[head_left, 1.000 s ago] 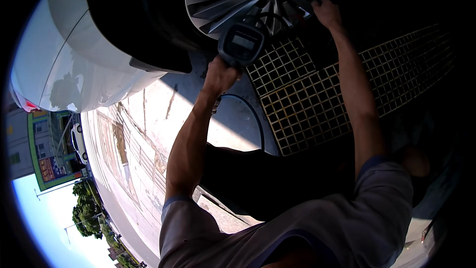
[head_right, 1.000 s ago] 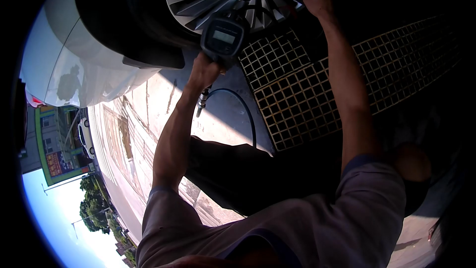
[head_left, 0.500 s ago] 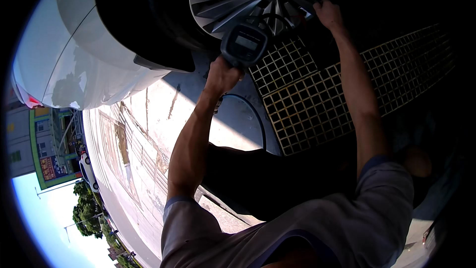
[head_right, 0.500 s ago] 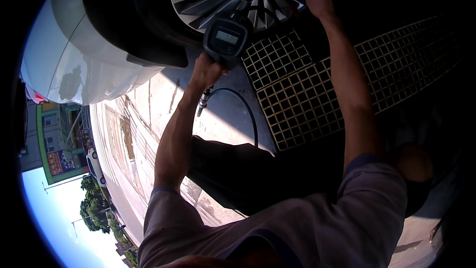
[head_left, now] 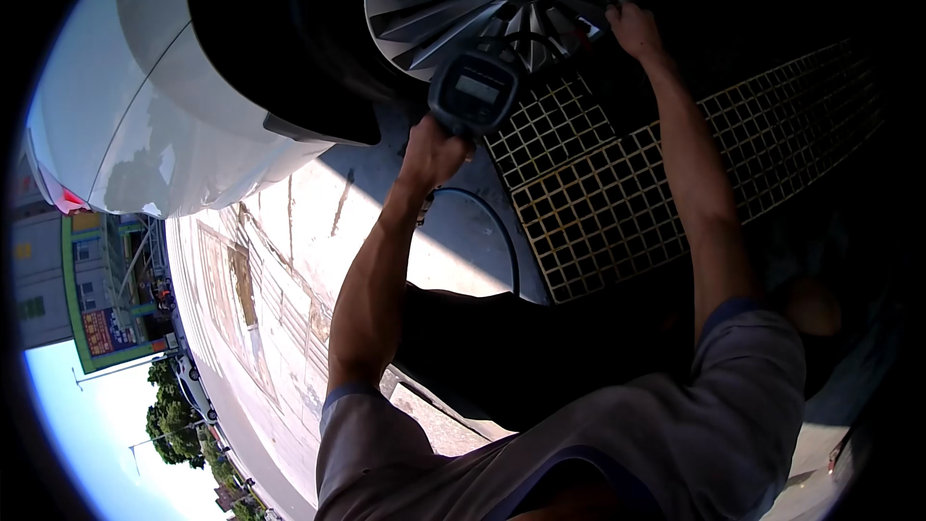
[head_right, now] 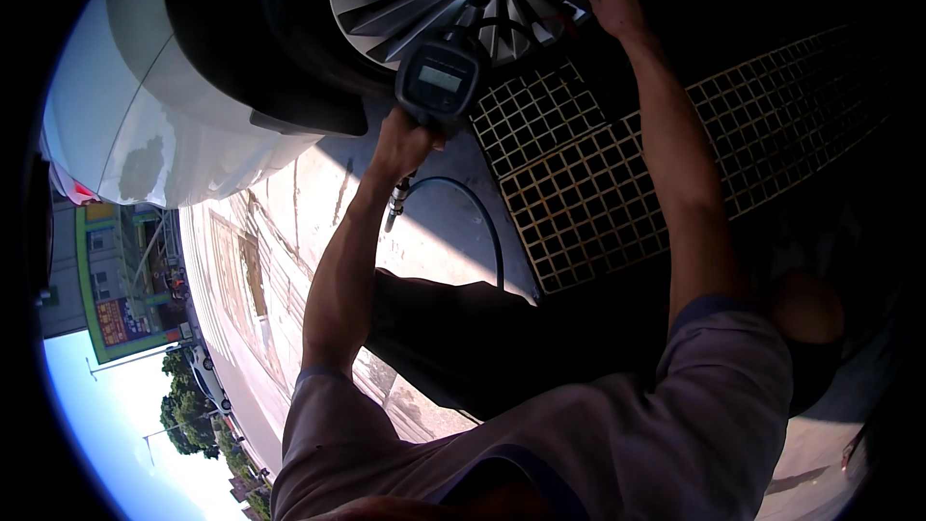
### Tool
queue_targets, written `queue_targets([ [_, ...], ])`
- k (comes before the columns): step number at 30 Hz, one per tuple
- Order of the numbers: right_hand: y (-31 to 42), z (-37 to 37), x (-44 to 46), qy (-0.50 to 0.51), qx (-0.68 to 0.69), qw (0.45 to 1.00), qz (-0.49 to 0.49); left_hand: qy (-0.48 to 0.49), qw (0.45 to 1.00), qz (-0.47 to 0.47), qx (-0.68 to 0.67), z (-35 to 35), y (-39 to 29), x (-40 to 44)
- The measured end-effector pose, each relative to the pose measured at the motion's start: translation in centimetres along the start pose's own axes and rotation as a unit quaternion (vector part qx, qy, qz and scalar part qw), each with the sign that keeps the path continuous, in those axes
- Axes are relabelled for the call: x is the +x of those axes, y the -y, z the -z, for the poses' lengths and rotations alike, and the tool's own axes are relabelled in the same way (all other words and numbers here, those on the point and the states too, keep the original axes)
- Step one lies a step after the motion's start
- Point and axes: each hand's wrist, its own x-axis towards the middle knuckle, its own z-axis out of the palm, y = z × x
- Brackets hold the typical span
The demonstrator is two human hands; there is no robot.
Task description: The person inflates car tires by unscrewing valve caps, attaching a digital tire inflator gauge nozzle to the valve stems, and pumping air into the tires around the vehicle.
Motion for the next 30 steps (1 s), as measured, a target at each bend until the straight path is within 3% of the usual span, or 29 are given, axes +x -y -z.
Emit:
queue_targets([
  [2,-0.4,-0.4,-0.1,-0.016,0.003,1.0,0.026,-0.004,0.999,-0.015,-0.039,-0.5,0.7,0.1],
  [5,-0.7,-0.4,0.0,0.034,-0.008,0.999,0.007,0.005,0.983,-0.121,-0.137,-0.5,1.5,0.2],
  [11,-0.1,0.1,0.0,0.066,-0.005,0.998,-0.022,-0.021,0.995,-0.056,-0.079,-0.8,0.0,0.4],
  [20,-0.9,-1.0,-0.1,0.018,-0.013,1.0,0.004,-0.011,0.997,-0.047,-0.066,-0.4,-0.7,-0.1],
  [30,-0.9,-0.9,0.2,0.031,-0.016,0.999,-0.001,-0.013,0.997,-0.04,-0.058,-0.5,-0.5,0.1],
])
